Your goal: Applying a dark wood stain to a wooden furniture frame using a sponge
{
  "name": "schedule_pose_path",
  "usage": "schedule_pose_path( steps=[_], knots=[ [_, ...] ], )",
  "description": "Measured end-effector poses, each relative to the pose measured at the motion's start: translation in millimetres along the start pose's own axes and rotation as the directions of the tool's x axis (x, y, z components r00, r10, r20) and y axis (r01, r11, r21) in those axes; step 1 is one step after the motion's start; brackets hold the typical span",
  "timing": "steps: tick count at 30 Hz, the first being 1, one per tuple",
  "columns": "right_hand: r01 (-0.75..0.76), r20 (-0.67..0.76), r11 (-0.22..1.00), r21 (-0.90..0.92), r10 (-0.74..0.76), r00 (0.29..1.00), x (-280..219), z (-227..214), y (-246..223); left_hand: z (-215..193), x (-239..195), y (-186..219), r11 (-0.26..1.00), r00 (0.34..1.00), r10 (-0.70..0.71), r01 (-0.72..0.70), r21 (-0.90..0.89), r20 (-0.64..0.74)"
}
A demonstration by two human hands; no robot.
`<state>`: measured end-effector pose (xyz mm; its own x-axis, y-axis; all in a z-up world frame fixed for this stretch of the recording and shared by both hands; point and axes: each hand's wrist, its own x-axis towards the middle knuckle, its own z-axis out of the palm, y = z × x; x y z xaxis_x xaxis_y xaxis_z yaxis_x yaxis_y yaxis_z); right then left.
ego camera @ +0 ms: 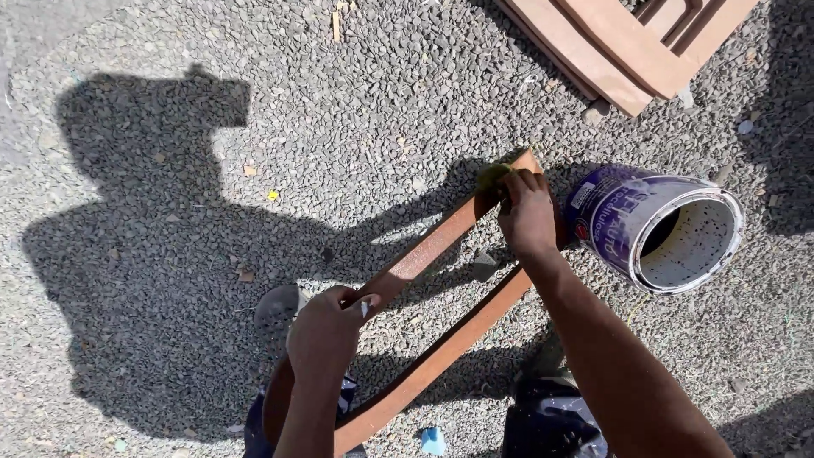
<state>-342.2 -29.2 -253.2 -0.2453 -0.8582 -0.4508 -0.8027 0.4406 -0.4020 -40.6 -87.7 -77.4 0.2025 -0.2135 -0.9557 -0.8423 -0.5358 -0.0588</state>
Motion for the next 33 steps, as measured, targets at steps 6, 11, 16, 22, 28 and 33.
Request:
schedule_pose_path(
  steps=[6,11,16,22,28,33],
  knots=[
    [-0.559,-0.148,0.760,0.332,0.627,0.765,38,-3,-15,3,4,-3,0.996,0.996,0.049,-0.043,0.079,-0.068],
    [-0.315,0.033,0.949,-0.017,0.316,0.948,10,-16,-5,4,0,1,0.997,1.000,0.011,-0.009,0.074,-0.026],
    [-0.537,-0.058,0.776,0.331,0.585,0.809,28,-8,-2,5,2,-2,0.995,0.996,0.052,-0.045,0.094,-0.072],
    [-0.544,0.001,0.795,0.268,0.565,0.825,15,-21,4,9,0,0,0.989,0.995,0.072,-0.061,0.136,-0.076],
    [-0.400,0.171,0.790,0.465,0.363,0.916,-52,-31,-48,-4,-27,23,0.962,0.991,0.021,-0.056,0.268,0.130],
    [-0.367,0.165,0.500,0.784,0.403,0.900,-89,-33,-41,13,-47,28,0.919,0.918,0.114,-0.243,0.311,0.380]
  ],
)
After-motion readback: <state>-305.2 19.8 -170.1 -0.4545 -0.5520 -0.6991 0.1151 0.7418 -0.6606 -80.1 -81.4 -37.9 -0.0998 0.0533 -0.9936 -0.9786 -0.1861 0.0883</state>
